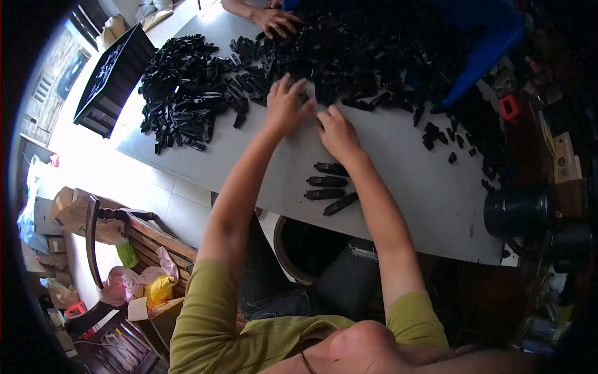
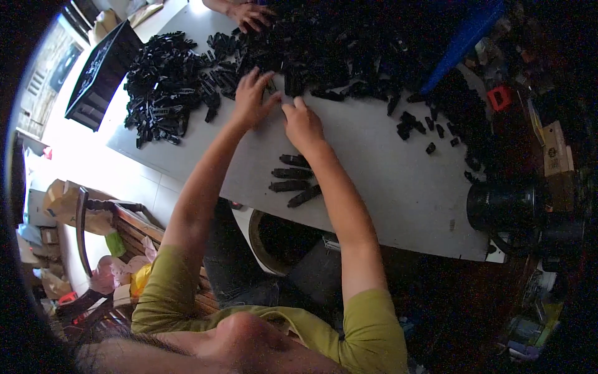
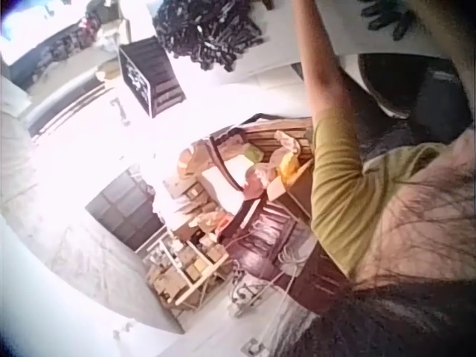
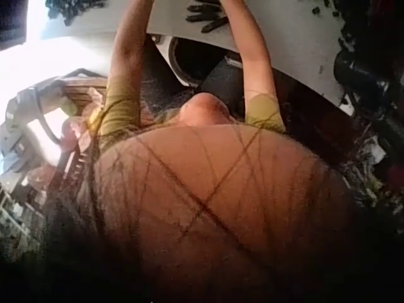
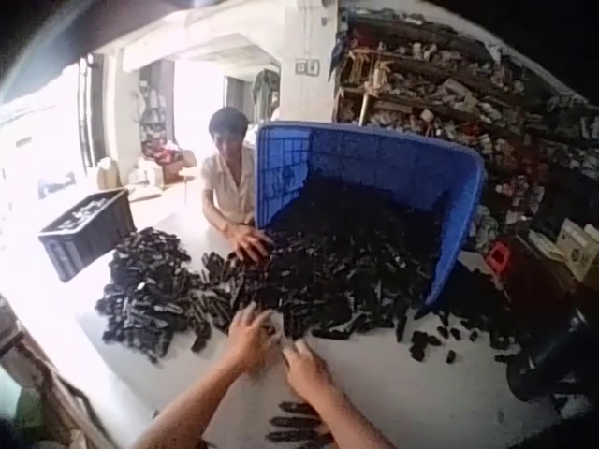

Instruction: Assembling small black plastic components by snapping them together.

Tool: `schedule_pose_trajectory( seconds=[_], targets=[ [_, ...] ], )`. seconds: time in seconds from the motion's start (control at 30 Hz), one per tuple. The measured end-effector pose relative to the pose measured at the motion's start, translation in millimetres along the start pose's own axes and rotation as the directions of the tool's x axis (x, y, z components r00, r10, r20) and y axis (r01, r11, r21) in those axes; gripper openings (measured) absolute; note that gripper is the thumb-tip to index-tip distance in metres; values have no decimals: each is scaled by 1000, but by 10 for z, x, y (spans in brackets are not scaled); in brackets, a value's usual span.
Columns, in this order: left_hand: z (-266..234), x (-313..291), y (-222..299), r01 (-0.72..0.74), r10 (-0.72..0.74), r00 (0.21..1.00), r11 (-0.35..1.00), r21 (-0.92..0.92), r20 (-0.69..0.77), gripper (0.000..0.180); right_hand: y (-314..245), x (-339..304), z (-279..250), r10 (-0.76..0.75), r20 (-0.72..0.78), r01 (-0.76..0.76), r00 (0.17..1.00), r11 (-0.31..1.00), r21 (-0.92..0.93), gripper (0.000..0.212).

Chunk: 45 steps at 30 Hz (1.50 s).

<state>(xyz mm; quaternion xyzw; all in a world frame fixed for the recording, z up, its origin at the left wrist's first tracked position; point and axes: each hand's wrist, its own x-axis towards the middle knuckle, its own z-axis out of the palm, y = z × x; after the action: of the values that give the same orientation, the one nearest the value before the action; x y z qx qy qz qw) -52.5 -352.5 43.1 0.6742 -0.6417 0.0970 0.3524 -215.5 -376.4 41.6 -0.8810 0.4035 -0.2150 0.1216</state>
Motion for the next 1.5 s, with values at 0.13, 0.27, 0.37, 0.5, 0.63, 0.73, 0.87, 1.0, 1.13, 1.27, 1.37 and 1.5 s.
schedule_pose_trajectory(
  seconds=[0.13, 0.27, 0.37, 0.5, 0.63, 0.73, 0.87, 1.0, 1.13, 1.27, 1.37, 1.5],
  targets=[
    [84, -121, -69, -54, 65, 954, 998, -44, 293, 43, 352, -293, -157, -96, -106, 128, 990, 923, 364, 29],
    [-116, -385, 249, -230, 200, 950, 968, 104, 238, 45, 598, -654, -440, 339, 172, -322, 925, 458, 829, 24],
    [-130, -467, 272, -195, 175, 975, 971, 141, 140, 39, 488, -698, -486, 400, 105, -238, 911, 300, 924, 21],
    [-234, -549, 418, -305, 298, 950, 951, 55, 97, 27, 507, -715, -582, 471, 226, -478, 853, 529, 701, 22],
    [-309, -626, 554, -288, 309, 931, 949, -129, 197, 24, 603, -746, -463, 366, -51, -245, 929, 715, 655, 22],
    [-310, -672, 543, -334, 398, 882, 905, -263, 250, 26, 436, -726, -446, 236, -154, -42, 959, 660, 750, 23],
    [-372, -666, 580, -348, 447, 867, 859, -375, 221, 28, 349, -751, -492, 25, -31, -3, 999, 826, 563, 28],
    [-369, -673, 531, -185, 336, 915, 842, -507, 225, 31, 415, -786, -549, -73, 7, 63, 997, 899, 434, 30],
    [-294, -693, 432, -106, 238, 947, 865, -491, 215, 30, 387, -792, -582, -100, 61, 67, 993, 912, 405, 30],
    [-311, -682, 438, -117, 245, 950, 855, -506, 196, 25, 396, -806, -559, -92, 40, 65, 995, 895, 441, 30],
    [-332, -686, 453, -116, 245, 948, 861, -495, 204, 24, 392, -811, -522, -110, 22, 92, 994, 912, 399, 32],
    [-252, -696, 390, -112, 281, 939, 797, -593, 200, 25, 325, -777, -386, -193, -21, 191, 981, 941, 280, 29]
  ],
)
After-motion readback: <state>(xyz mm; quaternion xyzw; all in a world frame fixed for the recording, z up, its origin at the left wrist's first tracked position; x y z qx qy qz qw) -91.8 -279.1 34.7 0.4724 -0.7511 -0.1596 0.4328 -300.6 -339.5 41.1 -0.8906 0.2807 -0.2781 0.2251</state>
